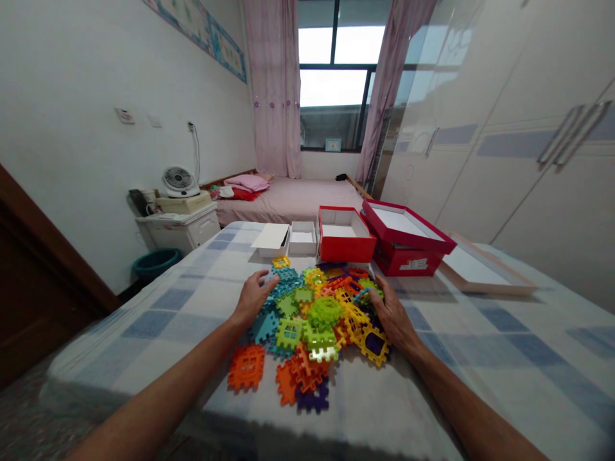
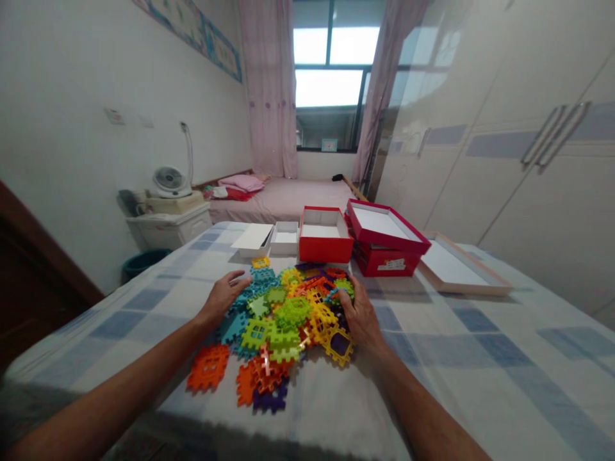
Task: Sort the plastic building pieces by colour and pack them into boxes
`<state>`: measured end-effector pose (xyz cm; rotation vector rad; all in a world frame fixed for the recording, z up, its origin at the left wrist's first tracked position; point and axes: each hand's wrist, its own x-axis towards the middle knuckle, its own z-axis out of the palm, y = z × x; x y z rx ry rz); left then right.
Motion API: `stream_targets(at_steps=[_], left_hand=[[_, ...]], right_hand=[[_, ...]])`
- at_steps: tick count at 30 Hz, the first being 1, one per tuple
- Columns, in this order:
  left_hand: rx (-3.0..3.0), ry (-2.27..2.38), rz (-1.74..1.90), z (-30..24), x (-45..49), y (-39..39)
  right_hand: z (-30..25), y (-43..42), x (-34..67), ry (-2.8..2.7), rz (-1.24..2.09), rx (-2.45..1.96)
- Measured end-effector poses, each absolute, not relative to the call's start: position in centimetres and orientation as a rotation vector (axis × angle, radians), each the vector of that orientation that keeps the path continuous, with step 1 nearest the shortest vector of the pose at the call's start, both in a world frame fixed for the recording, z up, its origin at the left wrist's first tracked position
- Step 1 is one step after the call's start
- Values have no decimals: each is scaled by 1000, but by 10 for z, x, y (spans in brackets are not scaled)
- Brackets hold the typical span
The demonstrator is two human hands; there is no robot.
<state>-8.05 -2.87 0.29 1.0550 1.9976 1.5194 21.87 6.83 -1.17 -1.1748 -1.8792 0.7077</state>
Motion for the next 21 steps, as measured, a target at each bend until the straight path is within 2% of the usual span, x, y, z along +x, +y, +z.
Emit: stream_targets(at_steps=[12, 16, 21], left_hand=[[815, 1597, 1738, 29, -38, -6], [1015, 1550, 1598, 45, -2, -7], [1592, 1429, 1276, 65, 25, -29]], right_hand=[[-15, 70, 218, -1876, 716, -1129], [-13, 68, 218, -1867, 707, -1137], [-15, 67, 217, -1870, 690, -1116]])
